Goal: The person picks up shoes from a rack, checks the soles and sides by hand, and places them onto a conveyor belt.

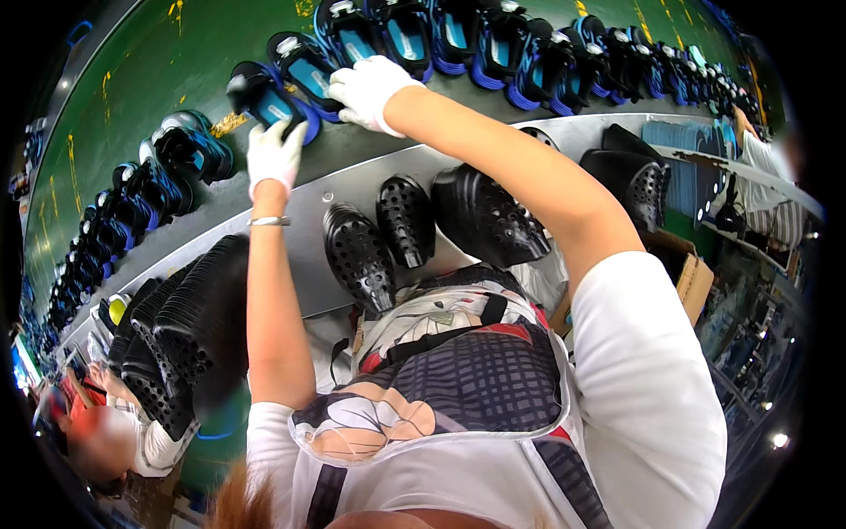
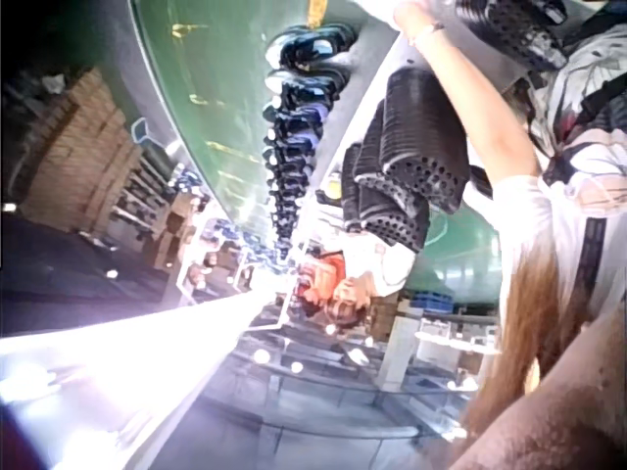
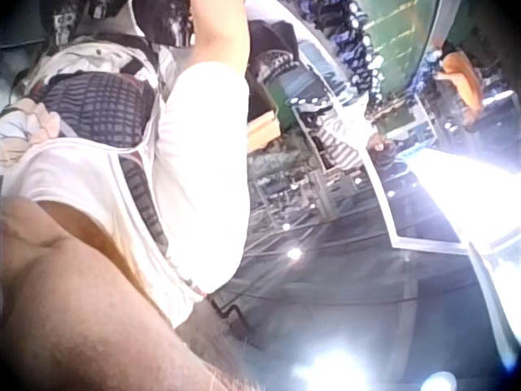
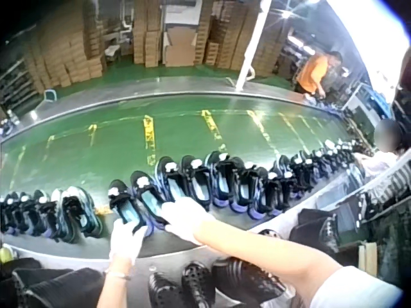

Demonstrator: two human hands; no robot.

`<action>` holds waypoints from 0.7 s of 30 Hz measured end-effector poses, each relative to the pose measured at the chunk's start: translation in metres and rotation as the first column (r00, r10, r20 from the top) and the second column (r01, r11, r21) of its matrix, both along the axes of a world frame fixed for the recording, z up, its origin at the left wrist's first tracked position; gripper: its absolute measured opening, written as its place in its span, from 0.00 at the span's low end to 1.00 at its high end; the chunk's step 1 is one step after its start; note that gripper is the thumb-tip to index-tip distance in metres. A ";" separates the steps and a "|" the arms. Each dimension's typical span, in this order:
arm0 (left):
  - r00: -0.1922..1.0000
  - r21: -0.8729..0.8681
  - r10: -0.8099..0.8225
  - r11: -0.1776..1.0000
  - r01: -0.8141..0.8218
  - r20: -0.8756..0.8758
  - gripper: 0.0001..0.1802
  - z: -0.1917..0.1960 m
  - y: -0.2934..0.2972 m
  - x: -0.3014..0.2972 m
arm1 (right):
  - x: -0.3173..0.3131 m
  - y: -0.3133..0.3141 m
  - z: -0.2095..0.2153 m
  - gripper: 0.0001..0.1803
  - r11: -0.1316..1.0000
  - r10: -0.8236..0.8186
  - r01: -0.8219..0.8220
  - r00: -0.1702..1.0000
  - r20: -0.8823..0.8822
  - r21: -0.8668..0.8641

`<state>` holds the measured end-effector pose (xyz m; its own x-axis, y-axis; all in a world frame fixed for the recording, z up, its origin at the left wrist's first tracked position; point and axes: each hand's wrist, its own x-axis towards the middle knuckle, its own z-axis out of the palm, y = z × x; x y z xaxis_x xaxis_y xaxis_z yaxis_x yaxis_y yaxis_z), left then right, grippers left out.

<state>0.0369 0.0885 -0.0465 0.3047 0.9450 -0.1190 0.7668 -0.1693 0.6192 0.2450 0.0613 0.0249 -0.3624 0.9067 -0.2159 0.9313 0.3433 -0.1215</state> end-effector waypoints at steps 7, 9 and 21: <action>0.878 -0.520 0.272 0.853 -0.031 0.393 0.28 0.012 0.039 -0.061 | 0.066 -0.136 0.104 0.15 0.942 -0.325 0.336 0.911 -0.255 0.000; 0.970 -0.388 0.113 0.921 -0.022 0.213 0.28 0.018 0.042 -0.056 | 0.083 -0.179 0.130 0.15 0.887 -0.451 0.462 0.862 -0.231 -0.007; 0.997 -0.188 0.077 0.979 -0.078 -0.012 0.30 -0.053 0.020 -0.054 | 0.203 -0.356 0.181 0.16 0.320 -0.939 0.938 0.333 -0.090 0.129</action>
